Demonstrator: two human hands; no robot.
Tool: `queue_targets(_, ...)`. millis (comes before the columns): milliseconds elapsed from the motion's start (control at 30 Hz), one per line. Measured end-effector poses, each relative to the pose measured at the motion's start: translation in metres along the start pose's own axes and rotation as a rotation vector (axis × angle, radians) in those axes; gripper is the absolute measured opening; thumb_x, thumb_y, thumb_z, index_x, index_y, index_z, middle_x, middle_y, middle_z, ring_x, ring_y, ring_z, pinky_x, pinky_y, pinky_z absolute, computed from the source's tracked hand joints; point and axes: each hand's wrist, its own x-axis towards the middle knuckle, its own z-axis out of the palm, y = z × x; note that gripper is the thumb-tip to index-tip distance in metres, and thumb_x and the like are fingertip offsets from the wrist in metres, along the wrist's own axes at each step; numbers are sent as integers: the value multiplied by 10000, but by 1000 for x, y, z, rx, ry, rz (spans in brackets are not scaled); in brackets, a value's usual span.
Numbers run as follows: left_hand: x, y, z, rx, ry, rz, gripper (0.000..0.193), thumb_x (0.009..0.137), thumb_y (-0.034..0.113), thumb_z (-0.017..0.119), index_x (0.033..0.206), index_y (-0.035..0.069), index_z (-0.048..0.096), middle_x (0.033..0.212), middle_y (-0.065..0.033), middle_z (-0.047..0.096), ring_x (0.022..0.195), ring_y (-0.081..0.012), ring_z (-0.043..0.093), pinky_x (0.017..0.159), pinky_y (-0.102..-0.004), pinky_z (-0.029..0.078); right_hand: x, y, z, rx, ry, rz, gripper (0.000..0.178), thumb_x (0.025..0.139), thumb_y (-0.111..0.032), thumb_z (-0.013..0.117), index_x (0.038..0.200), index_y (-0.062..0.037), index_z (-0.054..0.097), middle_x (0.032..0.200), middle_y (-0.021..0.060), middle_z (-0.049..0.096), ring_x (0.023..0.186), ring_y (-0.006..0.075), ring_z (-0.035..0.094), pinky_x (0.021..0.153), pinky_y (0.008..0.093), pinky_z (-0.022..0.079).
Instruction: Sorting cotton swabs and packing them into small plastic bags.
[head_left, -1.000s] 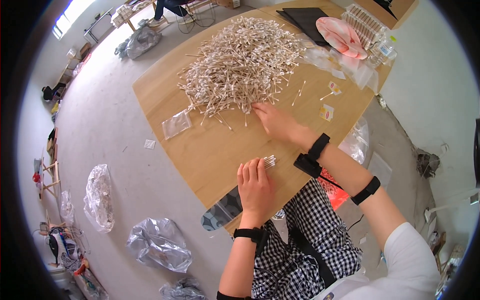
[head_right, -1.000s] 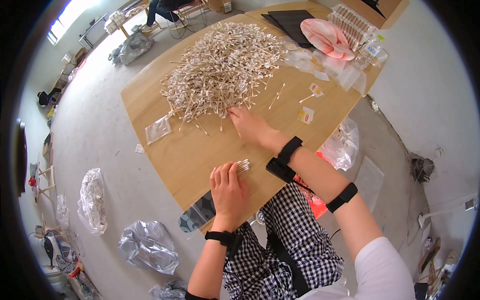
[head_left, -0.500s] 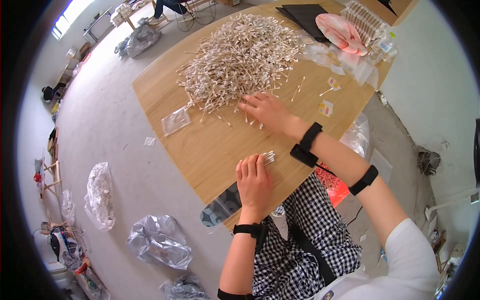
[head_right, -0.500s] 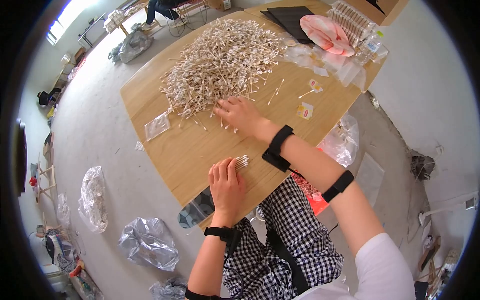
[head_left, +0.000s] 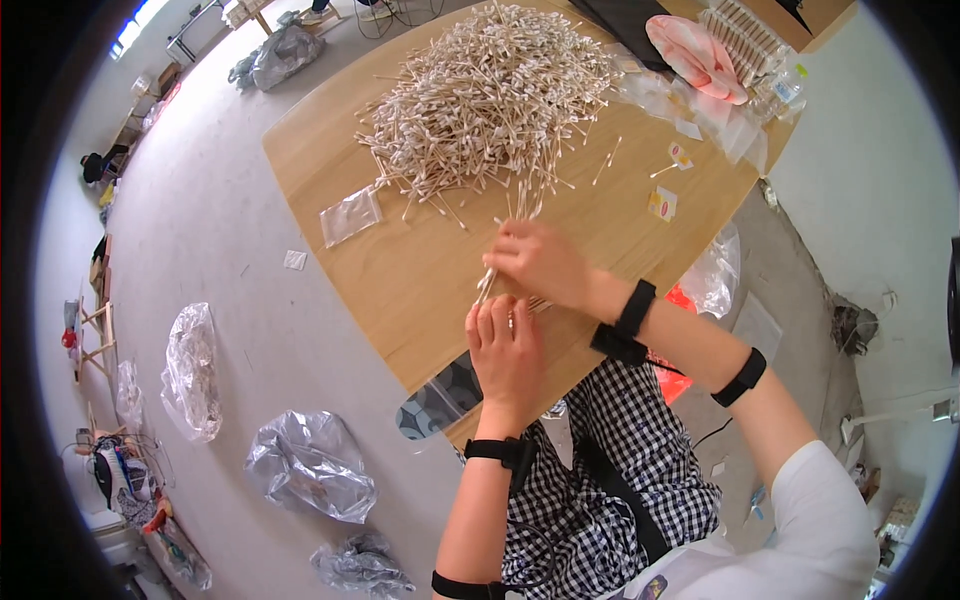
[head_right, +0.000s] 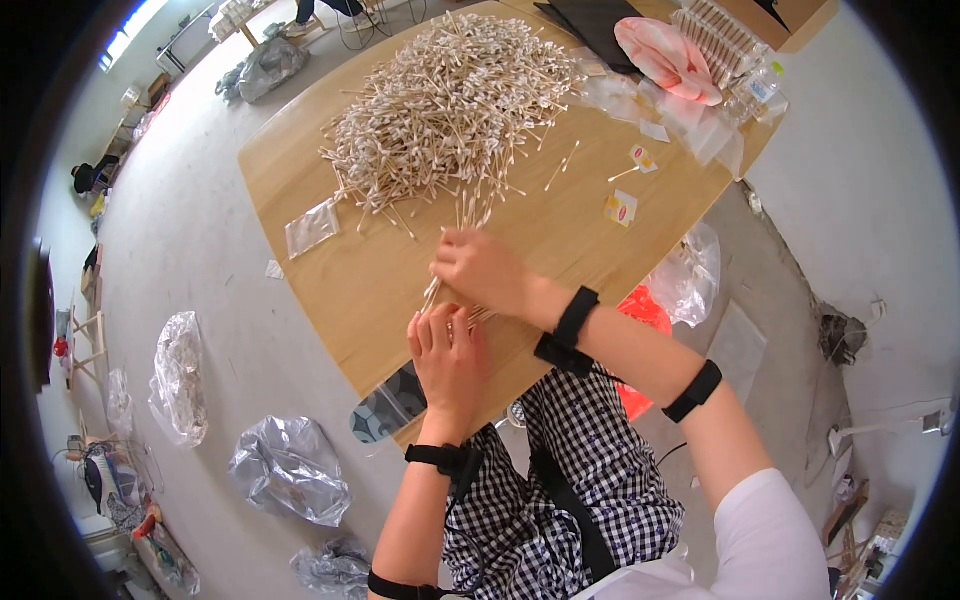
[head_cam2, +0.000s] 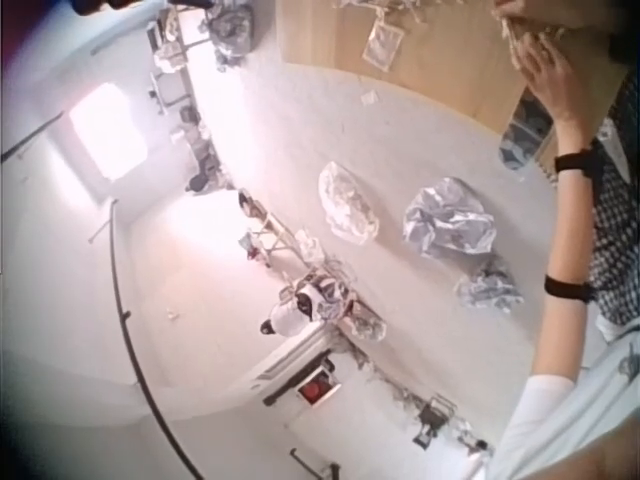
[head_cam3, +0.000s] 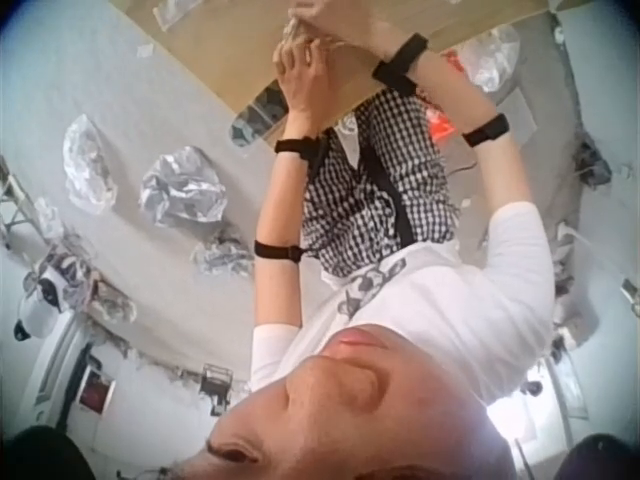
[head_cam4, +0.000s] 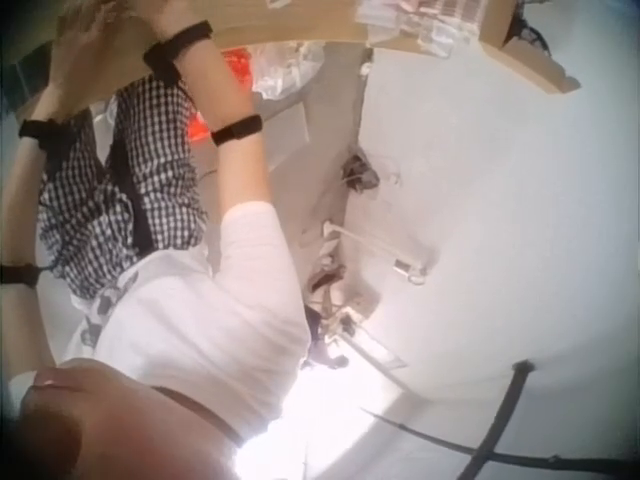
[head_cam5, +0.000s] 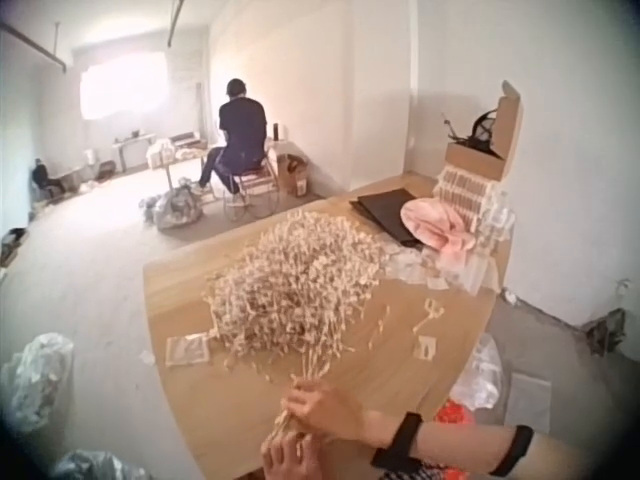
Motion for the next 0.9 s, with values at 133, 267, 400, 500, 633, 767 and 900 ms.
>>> queue_targets(133,-2,-3,2,1,61,-52,265,809,129,674,1024,38,548,1204,-137,531,1165,-308,490,1067,-474,344,-19,-26,-2,215,-55,104,279,752,-85,635,1025,-60,683,1008,32,665,1036,223,586,887,339,508)
queue_targets(267,1,-3,2,-50,39,-129,346,828,126,661,1135,38,529,1311,-154,501,1262,-330,452,1106,-478,309,-37,-24,-23,346,97,271,469,726,-14,634,1192,-67,628,1173,92,626,1132,280,544,980,388,462)
queue_targets(400,2,-6,4,1,-19,-141,440,892,113,597,1309,34,481,1403,-151,483,1346,-301,418,1141,-468,274,-57,-16,-35,369,74,425,600,721,30,608,1307,-91,563,1332,117,545,1292,314,456,1082,424,385)
queue_targets(500,1,-9,6,2,-63,-95,417,925,98,555,1329,26,484,1372,-135,525,1321,-274,454,1148,-462,269,-54,-19,-39,288,-11,317,569,764,4,594,1323,-96,553,1369,112,525,1365,308,397,1133,441,329)
queue_targets(633,0,-9,5,-29,-72,-60,374,923,91,564,1288,21,519,1322,-129,567,1290,-272,486,1140,-461,283,-40,-13,-23,190,-27,95,479,816,-32,561,1291,-91,569,1348,100,548,1390,283,376,1157,456,293)
queue_targets(767,1,-8,5,-47,-41,-69,345,912,97,600,1248,32,556,1275,-117,601,1244,-273,523,1114,-454,319,-38,2,-12,149,-111,0,470,783,-31,622,1247,-102,583,1283,71,593,1349,255,423,1186,463,252)
queue_targets(900,2,-7,2,-125,-13,-119,337,896,81,625,1227,52,568,1258,-102,616,1201,-276,554,1054,-430,392,-47,15,-10,188,-71,79,360,813,-62,639,1172,-86,620,1149,59,655,1212,238,551,1151,457,309)
